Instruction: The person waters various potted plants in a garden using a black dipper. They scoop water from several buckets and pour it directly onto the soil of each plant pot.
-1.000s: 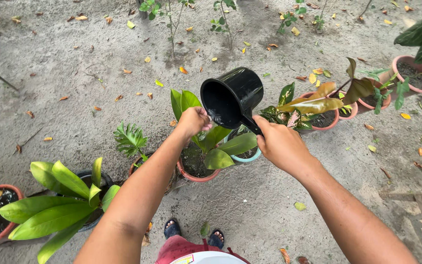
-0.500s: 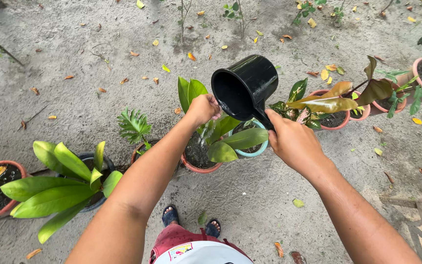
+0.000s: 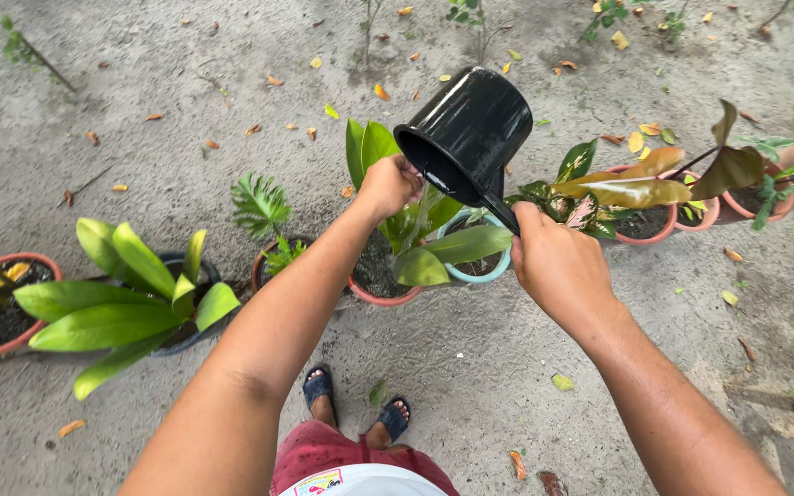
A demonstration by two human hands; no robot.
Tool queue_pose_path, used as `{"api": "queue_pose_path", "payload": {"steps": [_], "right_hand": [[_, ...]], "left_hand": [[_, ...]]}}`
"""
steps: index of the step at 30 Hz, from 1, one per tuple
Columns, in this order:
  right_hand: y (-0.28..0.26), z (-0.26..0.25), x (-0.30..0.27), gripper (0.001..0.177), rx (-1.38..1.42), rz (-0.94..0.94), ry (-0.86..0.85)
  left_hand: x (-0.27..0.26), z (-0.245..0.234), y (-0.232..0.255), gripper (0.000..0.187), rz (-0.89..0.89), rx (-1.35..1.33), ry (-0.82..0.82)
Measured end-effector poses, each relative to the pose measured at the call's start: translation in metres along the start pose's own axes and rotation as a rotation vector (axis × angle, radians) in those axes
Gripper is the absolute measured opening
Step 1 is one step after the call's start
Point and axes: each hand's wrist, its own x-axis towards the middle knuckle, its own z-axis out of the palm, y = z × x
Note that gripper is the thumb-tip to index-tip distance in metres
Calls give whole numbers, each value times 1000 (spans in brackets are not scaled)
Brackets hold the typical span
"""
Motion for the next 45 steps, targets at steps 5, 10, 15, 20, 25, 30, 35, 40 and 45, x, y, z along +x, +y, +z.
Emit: {"api": "queue_pose_path", "payload": {"steps": [5,10,15,20,25,30,35,40,45], "right_hand": [[-11,19,-13,20,-11,-93,143],[-34,36,-32,23,23,-82,192],[-78,69,-52,21,204,-91,201],[-182,116,-95,34,628,-103,88],[-331,163,-146,43,953,-273,-231],[-473,184,-202,41,1177,-309,-795],[-585,201,-237,46,1064,-493,-1104],[-689,239,-244,39,873,-976,-1107],[-828,259,-241,35,743,-1215,-1211]], "left_hand": [[-26,-14,-7,15,-7,-9,50],[-75,-49,9,35,187,102,247],[-154,-104,37,41,94,-89,239],[-288,-193,22,44,274,131,446],[-472,-298,-36,46,81,268,787],[-660,-365,-85,31,-223,239,1139],[-802,-386,-114,26,-431,40,1396],[-894,-403,-139,24,-470,-172,1688],[-962,-462,-154,22,-437,-374,1887]]}}
